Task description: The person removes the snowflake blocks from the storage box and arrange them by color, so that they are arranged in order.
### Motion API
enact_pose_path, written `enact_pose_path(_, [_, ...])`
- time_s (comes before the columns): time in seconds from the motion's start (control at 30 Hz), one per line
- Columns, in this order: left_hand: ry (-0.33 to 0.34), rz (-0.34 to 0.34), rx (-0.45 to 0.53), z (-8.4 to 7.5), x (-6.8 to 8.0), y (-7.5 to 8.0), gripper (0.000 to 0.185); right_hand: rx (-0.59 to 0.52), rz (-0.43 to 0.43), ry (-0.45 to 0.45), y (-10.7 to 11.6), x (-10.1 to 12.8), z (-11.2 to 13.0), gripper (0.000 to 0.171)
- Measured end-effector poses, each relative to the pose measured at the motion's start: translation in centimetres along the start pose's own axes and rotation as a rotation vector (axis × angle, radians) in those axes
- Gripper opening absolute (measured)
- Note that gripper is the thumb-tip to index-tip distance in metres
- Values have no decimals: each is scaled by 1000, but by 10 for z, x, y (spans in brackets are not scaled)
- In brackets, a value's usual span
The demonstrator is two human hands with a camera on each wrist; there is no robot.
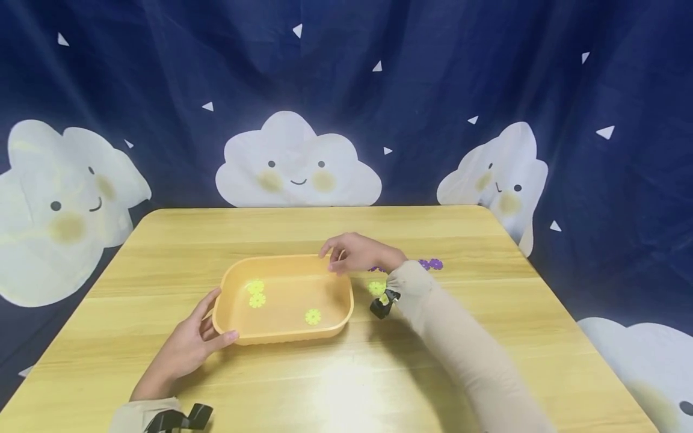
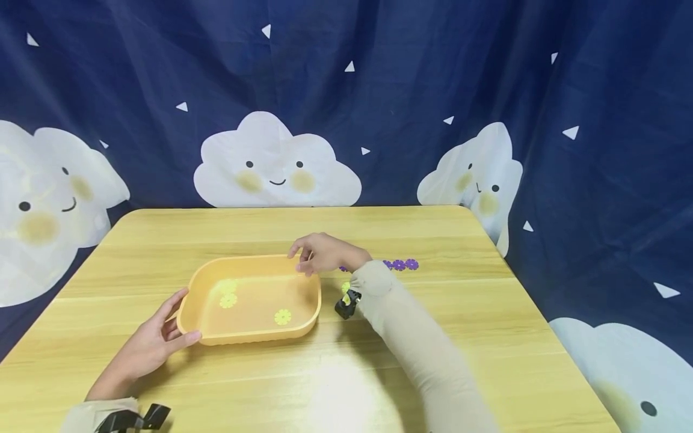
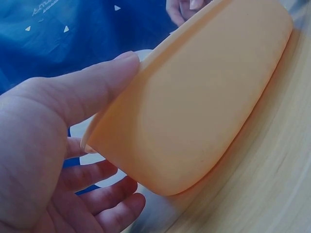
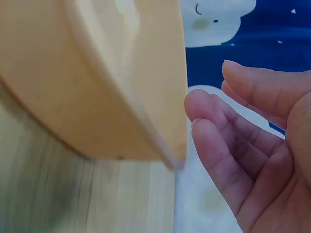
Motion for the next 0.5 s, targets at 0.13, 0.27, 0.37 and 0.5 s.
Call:
enact_pose_path(0.13, [6, -4, -16, 0, 0, 0, 102, -6, 38, 22, -7, -11, 4, 31])
enact_pose_path(0.27, [8, -4, -17, 0, 1, 0, 102, 31, 76, 45, -13, -23, 10, 35])
enact_pose_path(0.37, [5, -6, -24, 0, 0, 0, 102, 67, 92, 53, -15, -31, 15, 37])
enact_pose_path(0.5, [5, -7, -30, 1, -1, 0, 102, 66, 120, 46, -19, -39, 20, 41])
Point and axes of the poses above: each hand's wrist, its own x-axis away from the middle knuckle, its own y-axis out of the back of the hand, z = x × y, the point moved 2 cm from there along -x, towards the middle knuckle
